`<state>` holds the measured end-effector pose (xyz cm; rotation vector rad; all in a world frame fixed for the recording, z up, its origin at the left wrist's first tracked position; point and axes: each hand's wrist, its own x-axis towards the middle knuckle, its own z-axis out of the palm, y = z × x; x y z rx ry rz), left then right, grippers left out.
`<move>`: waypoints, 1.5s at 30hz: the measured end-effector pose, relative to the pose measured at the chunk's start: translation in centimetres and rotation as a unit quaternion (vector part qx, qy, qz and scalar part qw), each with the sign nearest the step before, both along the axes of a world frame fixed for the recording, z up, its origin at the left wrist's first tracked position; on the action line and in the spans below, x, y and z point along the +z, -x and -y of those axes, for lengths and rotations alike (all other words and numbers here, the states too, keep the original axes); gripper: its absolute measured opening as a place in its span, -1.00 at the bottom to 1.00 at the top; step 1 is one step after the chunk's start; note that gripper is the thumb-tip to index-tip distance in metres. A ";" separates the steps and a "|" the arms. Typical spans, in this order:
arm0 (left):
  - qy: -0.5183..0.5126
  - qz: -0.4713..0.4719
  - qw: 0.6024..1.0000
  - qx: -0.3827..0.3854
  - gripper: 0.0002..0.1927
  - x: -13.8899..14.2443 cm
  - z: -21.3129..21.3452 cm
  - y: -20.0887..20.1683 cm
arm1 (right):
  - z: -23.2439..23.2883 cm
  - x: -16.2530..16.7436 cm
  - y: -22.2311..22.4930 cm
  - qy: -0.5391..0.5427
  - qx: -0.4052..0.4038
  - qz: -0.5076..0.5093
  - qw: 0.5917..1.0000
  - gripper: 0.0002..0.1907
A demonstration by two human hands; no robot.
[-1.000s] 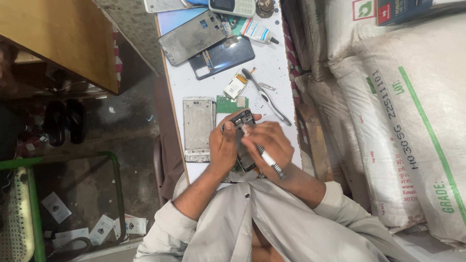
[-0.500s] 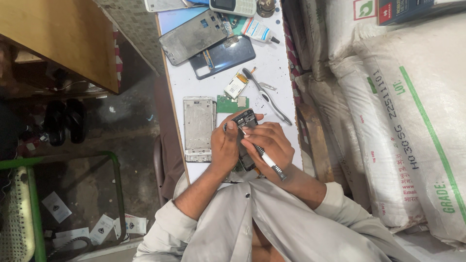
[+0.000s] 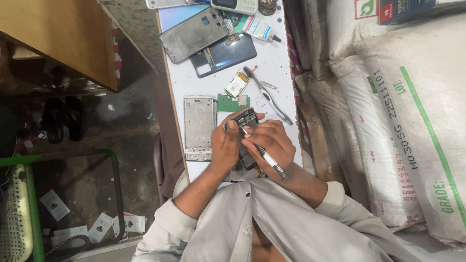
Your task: The person sits at a cluttered repair bench and works on a disassembled mobile phone, holding the phone frame in one hand and using a screwdriver-like tool with the other to work on the phone's internal components, repeatedly repositioning the phone while other phones and parts lie on the bench.
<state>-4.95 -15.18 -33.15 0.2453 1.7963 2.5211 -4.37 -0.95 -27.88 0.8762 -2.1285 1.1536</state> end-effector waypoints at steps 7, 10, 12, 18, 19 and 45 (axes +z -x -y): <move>-0.007 -0.003 1.000 0.000 -0.27 -0.2 0.0 -0.1 | 0.1 0.2 -0.2 0.010 -0.017 0.011 1.000 -0.69; -0.012 -0.003 1.000 -0.002 -0.28 -0.2 0.0 0.0 | 0.0 0.2 -0.1 0.012 -0.011 0.018 1.000 -0.70; -0.008 -0.004 1.000 -0.002 -0.28 -0.2 0.1 -0.1 | -0.1 0.1 -0.2 0.016 -0.014 0.026 0.999 -0.70; 0.007 -0.020 1.000 -0.005 -0.27 0.0 -0.1 0.2 | -0.3 -0.1 0.1 0.020 0.008 0.020 1.000 -0.71; 0.013 -0.019 1.000 -0.004 -0.26 0.0 0.0 0.2 | -0.2 -0.2 0.1 0.023 0.013 0.016 1.000 -0.71; 0.007 -0.003 1.000 -0.001 -0.23 -0.3 0.0 0.1 | -0.2 -0.8 0.0 0.027 -0.019 0.027 0.999 -0.72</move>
